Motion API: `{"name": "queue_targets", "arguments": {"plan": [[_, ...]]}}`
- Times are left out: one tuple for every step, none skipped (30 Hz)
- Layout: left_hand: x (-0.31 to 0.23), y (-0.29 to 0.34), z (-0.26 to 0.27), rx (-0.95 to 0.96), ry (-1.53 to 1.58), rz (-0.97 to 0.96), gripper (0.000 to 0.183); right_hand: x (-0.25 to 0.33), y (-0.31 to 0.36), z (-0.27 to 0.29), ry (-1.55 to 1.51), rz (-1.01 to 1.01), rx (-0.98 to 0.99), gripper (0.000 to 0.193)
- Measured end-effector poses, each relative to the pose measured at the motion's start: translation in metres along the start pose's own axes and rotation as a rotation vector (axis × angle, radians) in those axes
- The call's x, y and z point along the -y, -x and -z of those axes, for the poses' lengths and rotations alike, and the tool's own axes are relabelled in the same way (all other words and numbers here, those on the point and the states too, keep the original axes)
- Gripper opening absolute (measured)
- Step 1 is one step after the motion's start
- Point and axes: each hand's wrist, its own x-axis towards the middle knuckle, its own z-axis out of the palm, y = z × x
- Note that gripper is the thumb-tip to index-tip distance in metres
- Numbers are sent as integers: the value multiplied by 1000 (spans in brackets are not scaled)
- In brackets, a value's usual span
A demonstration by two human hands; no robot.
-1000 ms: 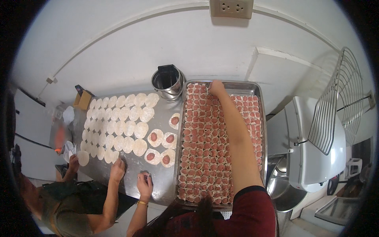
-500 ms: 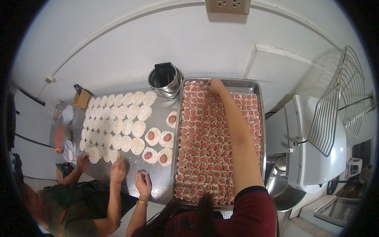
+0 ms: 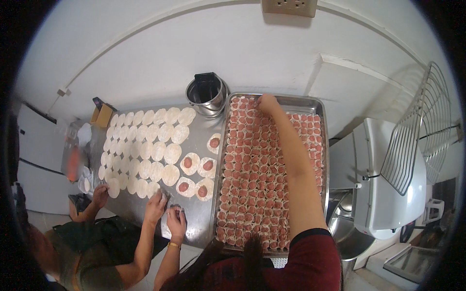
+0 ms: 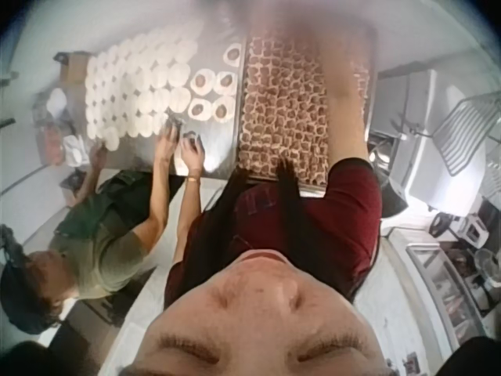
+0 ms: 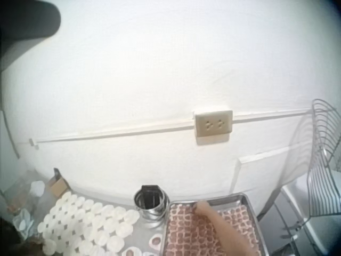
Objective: The person places small portions of meat filling onto round dough wrappers and folds them into dumplings. Completed dumplings are placed on a metal tray. A coworker across the table performs the same task.
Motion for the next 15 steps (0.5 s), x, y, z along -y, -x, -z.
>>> {"name": "queue_targets", "arguments": {"plan": [[-3, 0, 1, 13, 17, 36, 15, 2, 1, 0, -20, -4, -23, 21], [-6, -1, 2, 24, 35, 74, 15, 5, 1, 0, -5, -8, -21, 24], [-6, 0, 3, 5, 27, 53, 15, 7, 2, -1, 9, -10, -18, 27], [-6, -1, 3, -15, 20, 33, 15, 10, 2, -2, 23, -11, -15, 30], [-5, 2, 4, -33, 8, 22, 15, 10, 2, -5, 57, -12, -28, 28], [-3, 1, 3, -27, -13, 10, 14, 9, 1, -5, 91, -12, -41, 26], [-2, -3, 1, -23, -6, 11, 14, 7, 1, -4, 125, -11, -53, 24], [-3, -3, 2, -22, -6, 22, 14, 0, -1, -6, 89, 9, -65, 24], [-5, -4, 1, -20, 0, 29, 14, -8, -1, -8, 60, 23, -80, 25], [-7, -3, 1, -39, 2, 53, 14, -4, 2, -7, 21, -55, -84, 28], [-11, -2, -2, -59, 9, 71, 14, 0, 5, -1, -12, -137, -93, 32], [-15, -4, -5, -76, 19, 79, 14, -2, 9, 3, -27, -113, -166, 33], [-22, -7, -7, -79, 34, 93, 15, -4, 13, 8, -40, -90, -240, 33], [-26, -10, -10, -126, 37, 104, 16, -6, 19, 11, -67, -72, -285, 32], [-29, -14, -14, -175, 43, 114, 17, -7, 28, 16, -91, -54, -334, 32]]}}
